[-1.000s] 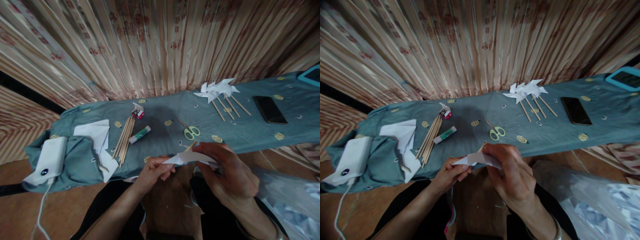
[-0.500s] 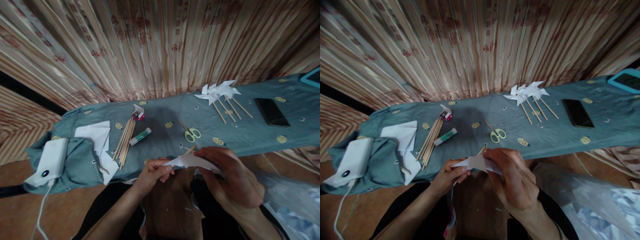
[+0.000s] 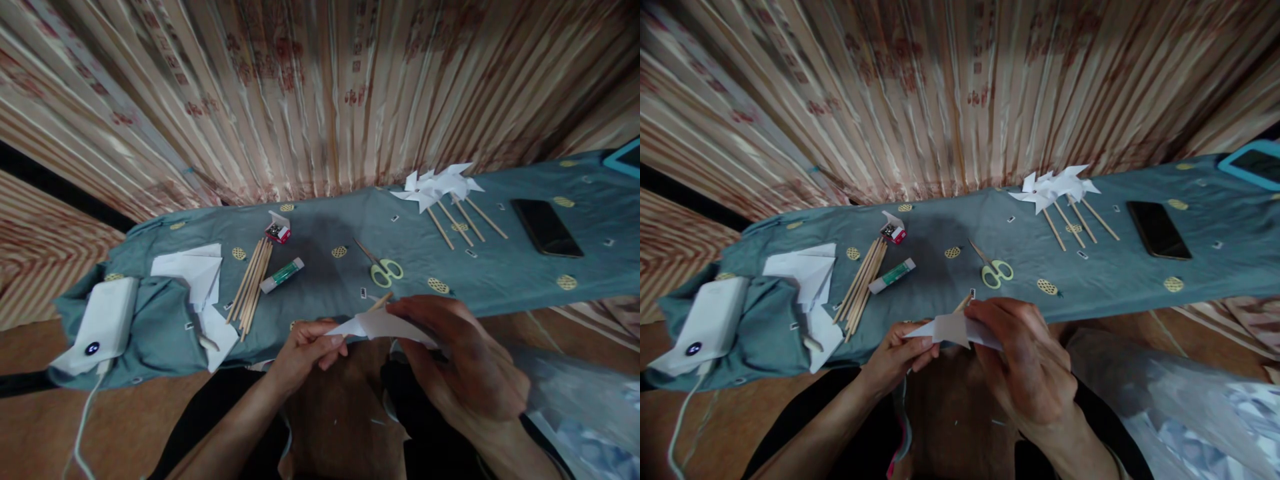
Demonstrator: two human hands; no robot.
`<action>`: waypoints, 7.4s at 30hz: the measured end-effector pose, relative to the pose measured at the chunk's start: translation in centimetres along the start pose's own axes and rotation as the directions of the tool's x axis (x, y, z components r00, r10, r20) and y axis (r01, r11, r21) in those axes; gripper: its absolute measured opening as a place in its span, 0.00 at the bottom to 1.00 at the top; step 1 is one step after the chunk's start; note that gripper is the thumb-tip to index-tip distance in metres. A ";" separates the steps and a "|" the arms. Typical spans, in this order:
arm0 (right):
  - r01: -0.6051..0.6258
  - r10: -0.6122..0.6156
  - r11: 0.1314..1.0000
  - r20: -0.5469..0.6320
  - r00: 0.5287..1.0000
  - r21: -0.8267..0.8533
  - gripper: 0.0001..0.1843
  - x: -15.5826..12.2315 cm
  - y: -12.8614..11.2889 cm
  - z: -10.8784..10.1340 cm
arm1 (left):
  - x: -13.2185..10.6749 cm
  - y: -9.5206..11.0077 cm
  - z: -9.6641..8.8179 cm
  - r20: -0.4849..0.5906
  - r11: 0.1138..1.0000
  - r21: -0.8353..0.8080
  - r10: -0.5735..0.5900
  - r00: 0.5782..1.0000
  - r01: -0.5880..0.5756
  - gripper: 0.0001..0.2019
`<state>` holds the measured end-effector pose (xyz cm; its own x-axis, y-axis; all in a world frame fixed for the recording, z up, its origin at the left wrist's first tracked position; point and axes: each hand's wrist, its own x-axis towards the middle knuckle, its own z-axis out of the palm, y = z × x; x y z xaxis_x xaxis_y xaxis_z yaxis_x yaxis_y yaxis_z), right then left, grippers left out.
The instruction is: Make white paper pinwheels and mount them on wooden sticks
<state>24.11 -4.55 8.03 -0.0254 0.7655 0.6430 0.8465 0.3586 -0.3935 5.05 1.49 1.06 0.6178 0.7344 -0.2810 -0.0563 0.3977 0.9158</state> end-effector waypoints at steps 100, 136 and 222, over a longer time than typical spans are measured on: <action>-0.761 0.679 -0.094 0.600 0.423 0.642 0.23 1.1 4.7 7.2 | 2.3 -1.7 -1.4 -0.126 0.997 0.078 -0.016 0.992 0.026 0.22; -0.756 0.625 -0.094 0.630 0.461 0.648 0.17 0.9 3.5 8.8 | 1.4 -1.7 0.4 -0.286 0.976 -0.192 -0.154 0.946 0.101 0.16; -0.076 0.368 0.929 0.879 0.305 -0.362 0.41 6.7 2.4 11.1 | -2.1 -5.3 0.5 -0.131 0.796 -0.544 -0.393 0.910 0.266 0.06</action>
<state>20.11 7.39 4.11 -0.1637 0.8346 -0.5260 0.9810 0.0813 -0.1764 4.45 -2.39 -3.07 0.4820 0.5839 -0.6532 -0.3076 0.8109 0.4979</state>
